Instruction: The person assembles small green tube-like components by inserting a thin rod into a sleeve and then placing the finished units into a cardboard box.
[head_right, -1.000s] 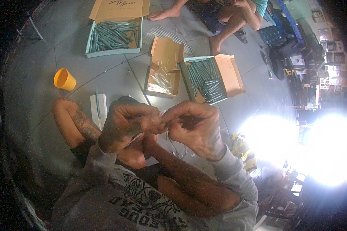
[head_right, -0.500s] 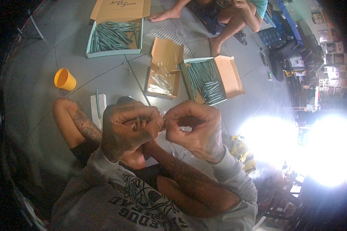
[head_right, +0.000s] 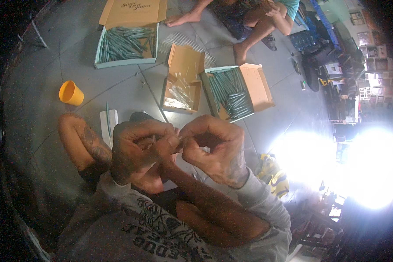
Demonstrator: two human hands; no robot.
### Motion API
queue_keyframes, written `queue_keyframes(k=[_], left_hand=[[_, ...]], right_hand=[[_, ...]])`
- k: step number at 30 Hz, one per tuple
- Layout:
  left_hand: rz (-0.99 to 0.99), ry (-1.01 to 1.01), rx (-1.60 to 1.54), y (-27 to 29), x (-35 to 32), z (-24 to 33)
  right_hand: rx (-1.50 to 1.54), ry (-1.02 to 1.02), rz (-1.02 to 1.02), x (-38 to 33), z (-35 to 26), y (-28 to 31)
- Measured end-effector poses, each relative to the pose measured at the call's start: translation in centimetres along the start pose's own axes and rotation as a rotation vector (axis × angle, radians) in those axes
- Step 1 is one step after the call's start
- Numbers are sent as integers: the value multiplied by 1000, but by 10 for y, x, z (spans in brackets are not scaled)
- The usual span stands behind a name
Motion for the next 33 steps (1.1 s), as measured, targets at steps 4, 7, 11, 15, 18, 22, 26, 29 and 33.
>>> queue_keyframes(k=[4,7,11,15,18,22,26,29,33], left_hand=[[-21,131,-118,1,0,-14],[-22,95,-10,2,3,-7],[-25,-148,255,1,2,16],[35,-169,348,4,3,18],[52,-235,383,2,2,28],[9,-445,467,-6,-2,46],[-43,-489,543,-11,-5,51],[-36,-472,543,-10,-5,49],[-7,-220,274,0,1,28]], right_hand=[[137,-48,-46,-1,6,-6],[104,-45,-55,-1,6,-6],[21,-18,-15,0,-1,-2],[-89,-6,7,1,-5,1],[-147,53,23,2,-11,1],[-239,139,29,2,-16,3],[-267,220,-6,3,-21,-1],[-304,269,-1,4,-24,-2],[-128,131,17,2,-15,2]])
Point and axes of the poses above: each hand's wrist, its own x-axis towards the middle knuckle, its own y-axis out of the back of the hand, z = x × y, the point moved 10 cm from there along x, towards the middle knuckle, and after that the axes turned 3 degrees about z, right-handed, at the moved point
